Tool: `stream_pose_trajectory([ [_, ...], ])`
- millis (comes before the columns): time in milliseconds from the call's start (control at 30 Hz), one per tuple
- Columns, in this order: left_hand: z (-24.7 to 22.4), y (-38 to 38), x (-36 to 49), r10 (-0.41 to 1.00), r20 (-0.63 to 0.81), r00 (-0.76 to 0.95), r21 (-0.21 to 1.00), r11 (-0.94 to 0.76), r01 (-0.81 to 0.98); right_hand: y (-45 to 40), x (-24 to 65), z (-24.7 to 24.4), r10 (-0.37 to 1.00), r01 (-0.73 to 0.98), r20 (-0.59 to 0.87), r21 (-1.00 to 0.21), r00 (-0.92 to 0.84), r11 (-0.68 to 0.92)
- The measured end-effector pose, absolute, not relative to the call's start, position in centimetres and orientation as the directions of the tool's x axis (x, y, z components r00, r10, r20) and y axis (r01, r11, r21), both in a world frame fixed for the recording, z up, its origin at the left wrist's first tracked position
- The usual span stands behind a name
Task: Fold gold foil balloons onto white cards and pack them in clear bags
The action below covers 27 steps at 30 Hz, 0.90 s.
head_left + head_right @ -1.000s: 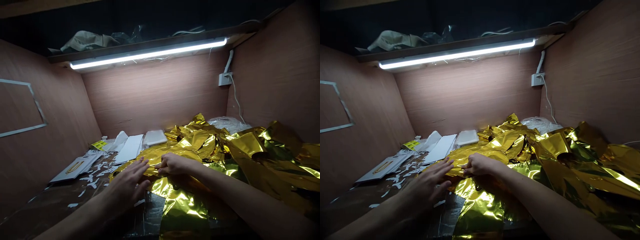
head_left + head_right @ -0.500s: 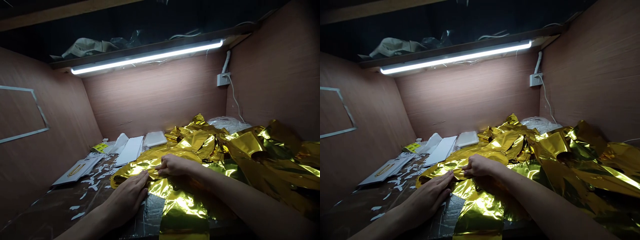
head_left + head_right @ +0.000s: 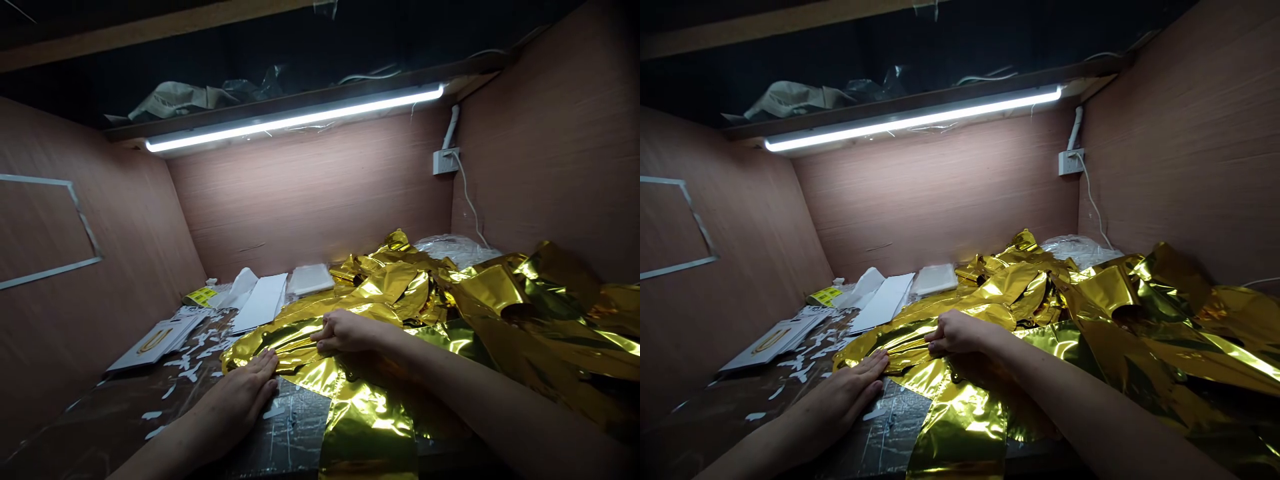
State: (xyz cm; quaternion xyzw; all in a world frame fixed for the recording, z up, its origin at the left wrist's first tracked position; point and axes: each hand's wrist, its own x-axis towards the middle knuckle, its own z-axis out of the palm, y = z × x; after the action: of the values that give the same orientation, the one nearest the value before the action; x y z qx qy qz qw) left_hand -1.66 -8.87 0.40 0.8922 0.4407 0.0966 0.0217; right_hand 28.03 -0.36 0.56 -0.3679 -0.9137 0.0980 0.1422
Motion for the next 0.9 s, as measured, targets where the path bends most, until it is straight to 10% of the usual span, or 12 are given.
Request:
stream_pose_trajectory([
  [533, 1.5, -6.4, -7.5, 0.903, 0.358, 0.238, 0.440, -0.388, 0.810, -0.3, 28.1, 0.4, 0.719, 0.644, 0.186, -0.336, -0.670, 0.687],
  [700, 2.2, -5.0, -5.6, 0.977, 0.188, -0.097, 0.957, -0.161, 0.240, -0.2, 28.0, 0.4, 0.714, 0.649, 0.187, -0.311, -0.674, 0.694],
  [900, 2.9, -5.7, -1.9, 0.985, -0.094, -0.148, 0.938, 0.037, -0.345, 0.2, 28.1, 0.0, 0.718, 0.642, 0.186, -0.340, -0.671, 0.688],
])
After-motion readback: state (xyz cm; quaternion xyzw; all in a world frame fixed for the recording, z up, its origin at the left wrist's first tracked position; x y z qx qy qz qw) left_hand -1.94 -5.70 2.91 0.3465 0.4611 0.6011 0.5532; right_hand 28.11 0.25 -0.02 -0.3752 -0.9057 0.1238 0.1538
